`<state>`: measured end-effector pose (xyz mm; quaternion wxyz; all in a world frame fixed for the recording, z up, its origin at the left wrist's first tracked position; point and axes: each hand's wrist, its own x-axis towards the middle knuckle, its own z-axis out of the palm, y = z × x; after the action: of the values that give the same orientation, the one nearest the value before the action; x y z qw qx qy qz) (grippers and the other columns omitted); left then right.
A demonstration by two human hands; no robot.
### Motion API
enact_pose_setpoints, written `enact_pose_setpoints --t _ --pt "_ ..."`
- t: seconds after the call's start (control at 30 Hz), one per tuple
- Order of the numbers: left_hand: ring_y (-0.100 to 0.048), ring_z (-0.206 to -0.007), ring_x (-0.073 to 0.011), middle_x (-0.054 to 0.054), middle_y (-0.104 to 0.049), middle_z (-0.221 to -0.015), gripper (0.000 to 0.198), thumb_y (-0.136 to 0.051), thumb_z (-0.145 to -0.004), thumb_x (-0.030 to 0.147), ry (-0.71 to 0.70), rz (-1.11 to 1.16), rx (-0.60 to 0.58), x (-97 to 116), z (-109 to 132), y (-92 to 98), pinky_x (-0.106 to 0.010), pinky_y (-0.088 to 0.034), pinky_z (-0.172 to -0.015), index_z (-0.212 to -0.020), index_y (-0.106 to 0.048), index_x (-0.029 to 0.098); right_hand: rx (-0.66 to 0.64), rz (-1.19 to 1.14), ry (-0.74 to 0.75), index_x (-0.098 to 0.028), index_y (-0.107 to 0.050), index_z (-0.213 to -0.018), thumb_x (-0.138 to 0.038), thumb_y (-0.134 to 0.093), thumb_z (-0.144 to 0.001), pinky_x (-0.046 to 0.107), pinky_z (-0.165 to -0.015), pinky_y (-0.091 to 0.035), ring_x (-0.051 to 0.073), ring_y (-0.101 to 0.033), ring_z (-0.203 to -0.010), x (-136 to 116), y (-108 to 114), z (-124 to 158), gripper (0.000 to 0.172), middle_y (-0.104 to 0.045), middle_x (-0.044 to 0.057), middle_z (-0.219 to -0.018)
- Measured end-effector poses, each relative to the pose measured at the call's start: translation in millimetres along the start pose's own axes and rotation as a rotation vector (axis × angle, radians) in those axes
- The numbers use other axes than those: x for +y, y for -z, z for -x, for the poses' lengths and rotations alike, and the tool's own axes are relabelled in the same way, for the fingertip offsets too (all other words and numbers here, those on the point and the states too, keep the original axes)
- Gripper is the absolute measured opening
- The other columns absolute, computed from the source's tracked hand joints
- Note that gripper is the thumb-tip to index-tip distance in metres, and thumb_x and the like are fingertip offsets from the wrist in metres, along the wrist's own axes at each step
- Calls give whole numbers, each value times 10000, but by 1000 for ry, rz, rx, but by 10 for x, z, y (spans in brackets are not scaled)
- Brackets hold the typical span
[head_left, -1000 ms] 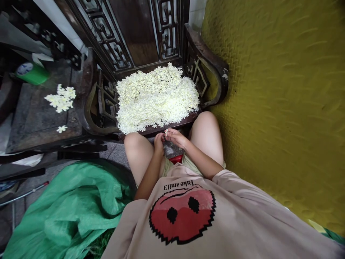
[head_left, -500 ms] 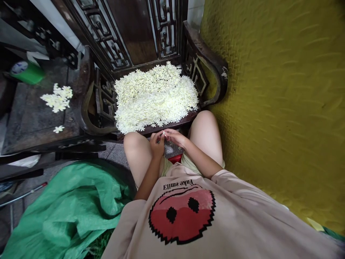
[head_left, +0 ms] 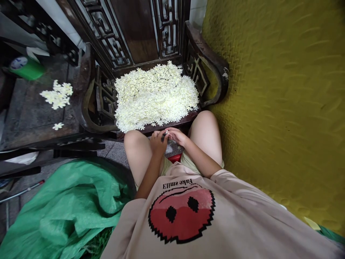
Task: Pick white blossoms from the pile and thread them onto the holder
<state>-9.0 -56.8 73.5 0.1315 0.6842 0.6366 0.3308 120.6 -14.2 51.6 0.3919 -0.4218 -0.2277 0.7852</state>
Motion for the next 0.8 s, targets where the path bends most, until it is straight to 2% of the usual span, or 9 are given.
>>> enact_pose_setpoints --t 0.33,0.53,0.67,0.8 --pt "-494 -823 -211 -82 -581 -859 294 -423 -874 398 -56 -162 -86 -12 -9 -33 -348 -292 -726 -922 -667 242 77 16 -70 -162 -628 -752 -173 -664 -588 191 -472 -299 44 -395 -446 -57 -1 39 169 -499 -62 -501" --pt "-506 -838 -205 -75 -583 -840 249 -445 -870 359 -25 -141 -96 12 -6 -53 -341 -307 -733 -848 -652 221 117 -12 -53 -169 -623 -773 -191 -686 -582 187 -480 -323 47 -418 -457 -72 -13 36 202 -510 -65 -516" --pt "-518 -768 -173 -45 -569 -766 193 -523 -827 351 60 23 -36 34 -2 -73 -326 -337 -749 -794 -652 211 75 -53 -33 -178 -604 -778 -321 -703 -609 189 -491 -338 54 -439 -475 -83 -9 26 243 -504 -66 -531" --pt "-474 -627 -118 -8 -540 -705 158 -586 -764 333 273 380 65 22 -24 -79 -270 -373 -646 -738 -659 196 36 -7 -30 -181 -598 -784 -466 -649 -655 206 -496 -331 60 -428 -475 -87 0 33 317 -483 -60 -547"
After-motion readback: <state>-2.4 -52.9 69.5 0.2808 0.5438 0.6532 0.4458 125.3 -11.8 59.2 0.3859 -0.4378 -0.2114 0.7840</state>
